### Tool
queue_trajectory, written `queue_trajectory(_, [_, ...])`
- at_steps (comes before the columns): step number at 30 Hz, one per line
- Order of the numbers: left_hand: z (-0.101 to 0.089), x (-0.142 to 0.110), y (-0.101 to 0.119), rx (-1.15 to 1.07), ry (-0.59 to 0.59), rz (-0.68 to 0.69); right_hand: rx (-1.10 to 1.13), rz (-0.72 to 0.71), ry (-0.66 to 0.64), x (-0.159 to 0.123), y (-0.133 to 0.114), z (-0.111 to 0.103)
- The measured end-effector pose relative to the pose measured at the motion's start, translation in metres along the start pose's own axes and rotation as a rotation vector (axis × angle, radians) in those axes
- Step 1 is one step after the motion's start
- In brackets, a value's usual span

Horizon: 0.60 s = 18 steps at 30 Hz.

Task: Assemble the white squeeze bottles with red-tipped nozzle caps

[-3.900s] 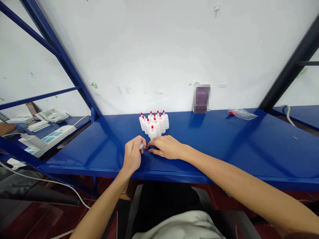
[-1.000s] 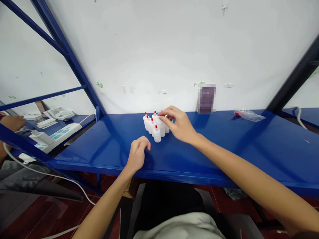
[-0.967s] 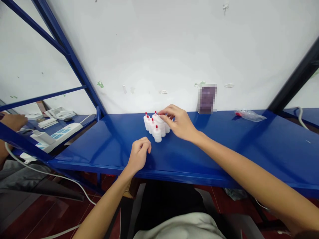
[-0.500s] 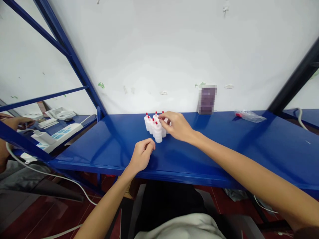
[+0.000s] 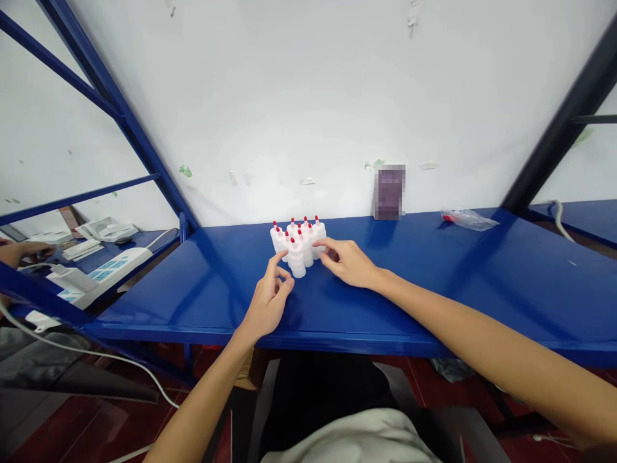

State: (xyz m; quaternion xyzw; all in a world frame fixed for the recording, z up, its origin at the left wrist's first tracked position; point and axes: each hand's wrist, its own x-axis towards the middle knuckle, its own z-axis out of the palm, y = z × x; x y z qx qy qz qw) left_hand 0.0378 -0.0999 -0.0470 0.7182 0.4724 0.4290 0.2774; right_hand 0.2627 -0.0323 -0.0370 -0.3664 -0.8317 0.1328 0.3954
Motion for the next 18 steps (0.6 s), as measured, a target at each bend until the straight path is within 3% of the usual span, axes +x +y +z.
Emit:
queue_trajectory(5, [0.002, 0.005, -0.007, -0.026, -0.010, -0.074, 0.047, -0.030, -0.068, 0.006, -0.019, 0.009])
queue_trajectory(11, [0.004, 0.005, -0.006, -0.080, -0.045, -0.108, 0.077, -0.055, -0.082, 0.003, -0.020, 0.015])
queue_trajectory(18, [0.001, 0.006, -0.005, -0.253, 0.046, -0.135, 0.042, -0.029, 0.025, 0.000, -0.009, 0.011])
